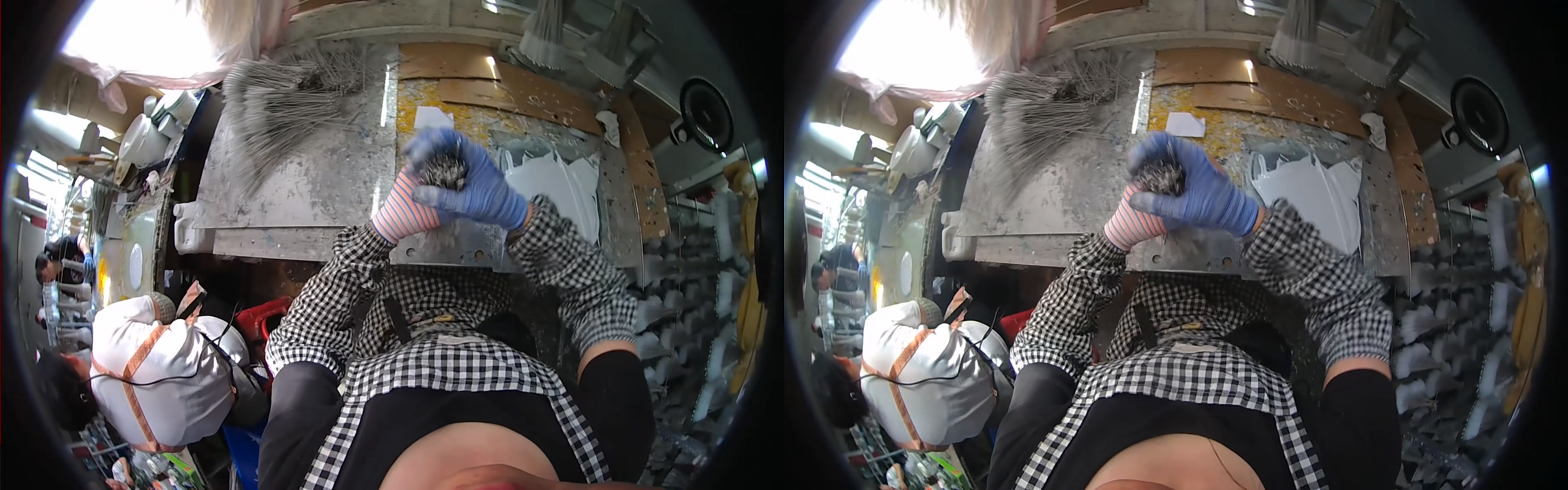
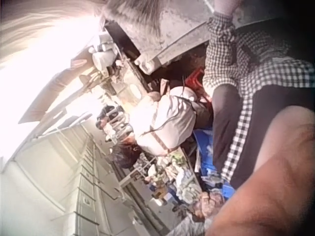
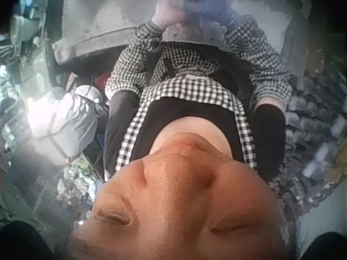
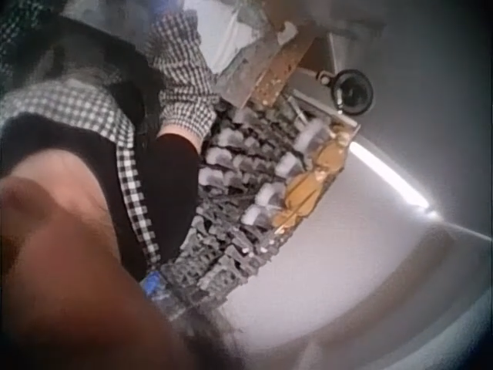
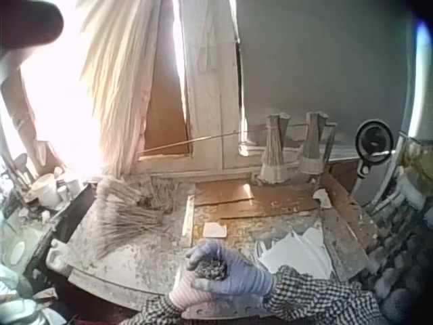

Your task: Bundling, dipping, and arranging brush bristles in a manufacturing setting.

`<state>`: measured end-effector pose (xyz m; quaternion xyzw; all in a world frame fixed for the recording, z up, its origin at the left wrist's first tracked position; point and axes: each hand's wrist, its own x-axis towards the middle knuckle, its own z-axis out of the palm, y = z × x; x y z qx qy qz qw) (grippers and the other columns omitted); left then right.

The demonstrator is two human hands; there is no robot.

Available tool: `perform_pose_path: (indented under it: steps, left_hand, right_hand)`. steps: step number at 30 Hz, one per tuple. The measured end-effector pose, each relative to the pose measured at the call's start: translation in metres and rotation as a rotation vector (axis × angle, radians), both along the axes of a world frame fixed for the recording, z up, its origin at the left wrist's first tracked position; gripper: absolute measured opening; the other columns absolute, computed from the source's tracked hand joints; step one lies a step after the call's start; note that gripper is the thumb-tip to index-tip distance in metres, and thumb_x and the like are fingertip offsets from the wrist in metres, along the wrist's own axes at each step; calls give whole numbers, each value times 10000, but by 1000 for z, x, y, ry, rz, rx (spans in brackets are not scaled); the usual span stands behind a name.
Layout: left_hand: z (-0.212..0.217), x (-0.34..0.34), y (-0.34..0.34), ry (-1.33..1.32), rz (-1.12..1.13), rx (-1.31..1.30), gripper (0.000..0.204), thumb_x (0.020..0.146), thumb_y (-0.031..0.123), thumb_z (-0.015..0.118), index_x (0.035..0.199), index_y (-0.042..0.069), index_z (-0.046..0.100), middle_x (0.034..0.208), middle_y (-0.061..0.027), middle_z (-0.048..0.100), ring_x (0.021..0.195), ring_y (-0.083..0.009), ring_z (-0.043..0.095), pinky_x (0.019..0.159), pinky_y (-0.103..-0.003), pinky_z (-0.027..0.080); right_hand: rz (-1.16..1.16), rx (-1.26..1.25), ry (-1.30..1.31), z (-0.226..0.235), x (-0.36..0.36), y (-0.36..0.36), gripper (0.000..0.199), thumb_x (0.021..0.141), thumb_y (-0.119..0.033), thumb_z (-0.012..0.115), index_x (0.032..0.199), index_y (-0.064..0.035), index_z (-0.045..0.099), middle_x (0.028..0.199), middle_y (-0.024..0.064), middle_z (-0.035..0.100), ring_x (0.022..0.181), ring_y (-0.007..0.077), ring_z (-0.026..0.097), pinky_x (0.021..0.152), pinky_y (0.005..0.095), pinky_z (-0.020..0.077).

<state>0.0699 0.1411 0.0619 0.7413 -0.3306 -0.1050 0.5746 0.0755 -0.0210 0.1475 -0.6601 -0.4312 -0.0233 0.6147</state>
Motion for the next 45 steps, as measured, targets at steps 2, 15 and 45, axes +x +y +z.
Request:
perform_pose_path:
  steps: [2, 15, 45]
  left_hand:
    - [-26, 9, -8, 195, -28, -255, 534, 911, 303, 691, 1338, 53, 491, 1263, -92, 601, 1172, -197, 576, 1124, -391, 398]
    - [1, -20, -38, 320, 327, -615, 540, 821, 68, 759, 1292, 53, 495, 1096, -89, 678, 1043, -180, 662, 906, -341, 551]
    - [-72, -21, 23, -161, -7, 156, 874, 710, 372, 825, 1409, 19, 438, 1204, -229, 639, 1121, -413, 614, 972, -435, 499]
  right_hand:
    - [-41, 44, -201, 52, 0, -5, 660, 838, -228, 788, 1398, -74, 475, 1339, 142, 555, 1232, 256, 552, 1113, 428, 413]
    - [25, -543, -469, 85, -21, 19, 636, 955, -481, 584, 1474, -136, 460, 1441, 151, 525, 1359, 316, 470, 1133, 457, 371]
    - [-312, -329, 161, -178, -93, -35, 582, 814, -144, 746, 1355, -71, 547, 1244, 129, 645, 1137, 279, 631, 985, 341, 506]
